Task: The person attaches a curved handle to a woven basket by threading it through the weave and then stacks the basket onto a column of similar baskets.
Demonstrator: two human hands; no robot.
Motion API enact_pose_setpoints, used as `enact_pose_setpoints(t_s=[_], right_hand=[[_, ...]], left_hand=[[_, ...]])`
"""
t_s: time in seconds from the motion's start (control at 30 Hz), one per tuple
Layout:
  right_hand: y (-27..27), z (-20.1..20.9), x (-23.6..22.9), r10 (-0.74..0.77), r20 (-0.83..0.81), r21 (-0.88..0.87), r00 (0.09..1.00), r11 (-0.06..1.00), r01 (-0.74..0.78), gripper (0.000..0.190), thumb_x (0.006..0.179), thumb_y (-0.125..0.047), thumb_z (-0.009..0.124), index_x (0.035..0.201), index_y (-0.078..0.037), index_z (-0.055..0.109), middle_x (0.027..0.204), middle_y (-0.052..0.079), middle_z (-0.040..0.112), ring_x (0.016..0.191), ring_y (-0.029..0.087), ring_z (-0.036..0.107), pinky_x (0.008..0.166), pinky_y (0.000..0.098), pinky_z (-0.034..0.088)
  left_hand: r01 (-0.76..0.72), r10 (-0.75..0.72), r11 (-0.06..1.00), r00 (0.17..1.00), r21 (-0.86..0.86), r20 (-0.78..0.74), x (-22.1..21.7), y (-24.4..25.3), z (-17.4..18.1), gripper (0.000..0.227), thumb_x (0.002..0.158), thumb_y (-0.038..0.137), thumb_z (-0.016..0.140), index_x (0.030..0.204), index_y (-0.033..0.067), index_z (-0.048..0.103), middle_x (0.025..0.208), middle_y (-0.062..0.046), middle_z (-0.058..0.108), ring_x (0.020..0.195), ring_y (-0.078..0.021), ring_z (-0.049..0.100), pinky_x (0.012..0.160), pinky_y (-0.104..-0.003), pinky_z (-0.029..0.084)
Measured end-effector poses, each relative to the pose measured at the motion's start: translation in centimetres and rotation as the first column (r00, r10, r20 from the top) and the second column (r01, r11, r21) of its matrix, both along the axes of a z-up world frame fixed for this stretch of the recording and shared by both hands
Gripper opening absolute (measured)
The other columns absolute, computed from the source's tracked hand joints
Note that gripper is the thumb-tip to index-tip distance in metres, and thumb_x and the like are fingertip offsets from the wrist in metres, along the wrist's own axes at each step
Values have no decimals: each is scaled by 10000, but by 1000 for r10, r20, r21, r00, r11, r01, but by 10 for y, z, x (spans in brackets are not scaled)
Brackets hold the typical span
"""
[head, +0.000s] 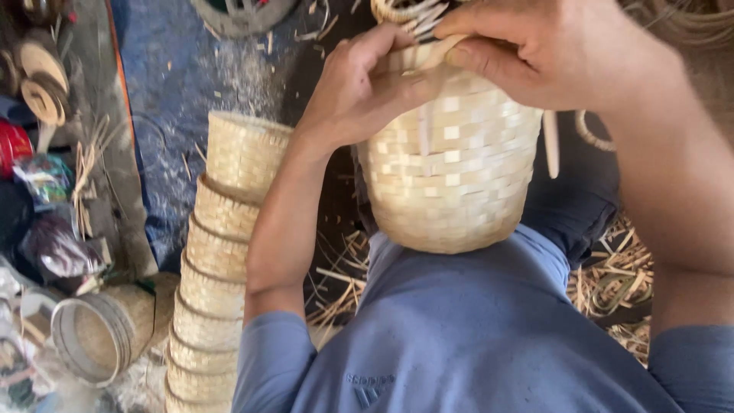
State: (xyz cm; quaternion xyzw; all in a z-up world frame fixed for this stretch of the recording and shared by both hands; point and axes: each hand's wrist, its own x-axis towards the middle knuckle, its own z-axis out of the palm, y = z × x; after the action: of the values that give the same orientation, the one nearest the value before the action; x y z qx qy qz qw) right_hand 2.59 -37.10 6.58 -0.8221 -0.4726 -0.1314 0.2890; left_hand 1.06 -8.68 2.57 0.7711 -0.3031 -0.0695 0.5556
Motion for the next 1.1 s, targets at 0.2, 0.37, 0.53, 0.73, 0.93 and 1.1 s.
enact_pose_setpoints(t_s=[0.2, 0.37, 0.53, 0.73, 0.93, 1.1], right_hand=[[-31, -17, 18, 223, -301, 178, 927, 968, -175, 899, 864, -373, 753, 1574, 44, 395, 1536, 273, 513, 1446, 380, 503, 1209, 468, 405], [-18, -41, 10, 61, -487, 66, 871, 997, -33, 1251, 639, -542, 832, 1608, 24, 279, 1547, 305, 386, 1430, 441, 386, 1164, 516, 331], [-12, -39, 1, -77, -562, 9, 824, 995, 99, 1269, 554, -537, 880, 1590, -28, 355, 1457, 239, 487, 1358, 405, 463, 1135, 501, 379], [-13, -50, -6, -153, -368, -12, 917, 987, 160, 1112, 633, -414, 925, 1560, -36, 438, 1378, 200, 553, 1298, 390, 498, 1142, 497, 367], [-18, -62, 6, -165, -495, -39, 853, 985, 168, 1054, 620, -358, 917, 1541, -76, 489, 1289, 180, 552, 1248, 356, 520, 1062, 461, 447], [-26, -74, 10, -132, -575, 35, 808, 982, 185, 1031, 659, -373, 921, 1541, -61, 487, 1307, 174, 538, 1244, 340, 538, 1041, 439, 470]], left_hand=[[-55, 51, 998, 986, -20, -161, 12, 31, -9, 446, 963, 396, 792, 1147, 2, 691, 901, -24, 677, 785, -91, 619, 700, -241, 493], [9, -19, 996, 994, -91, -109, 9, 27, 12, 493, 1057, 400, 734, 1318, -9, 652, 1128, -33, 712, 995, -87, 658, 862, -255, 551], [-63, 54, 996, 991, -68, -126, 22, 7, 6, 341, 1076, 264, 681, 1296, 6, 711, 1013, -39, 772, 863, -54, 657, 754, -230, 545], [-151, 139, 987, 976, -62, -165, 25, -7, 0, 244, 1049, 216, 706, 1146, 2, 771, 934, -57, 765, 809, -71, 662, 713, -236, 545], [-169, 160, 983, 980, -68, -117, 32, -21, -2, 248, 1009, 219, 715, 1161, 31, 767, 963, -19, 784, 837, -56, 701, 736, -238, 581], [-179, 173, 983, 976, -33, -136, 41, -29, -3, 239, 1011, 235, 716, 1128, 38, 782, 902, 2, 770, 792, -44, 664, 700, -231, 546]])
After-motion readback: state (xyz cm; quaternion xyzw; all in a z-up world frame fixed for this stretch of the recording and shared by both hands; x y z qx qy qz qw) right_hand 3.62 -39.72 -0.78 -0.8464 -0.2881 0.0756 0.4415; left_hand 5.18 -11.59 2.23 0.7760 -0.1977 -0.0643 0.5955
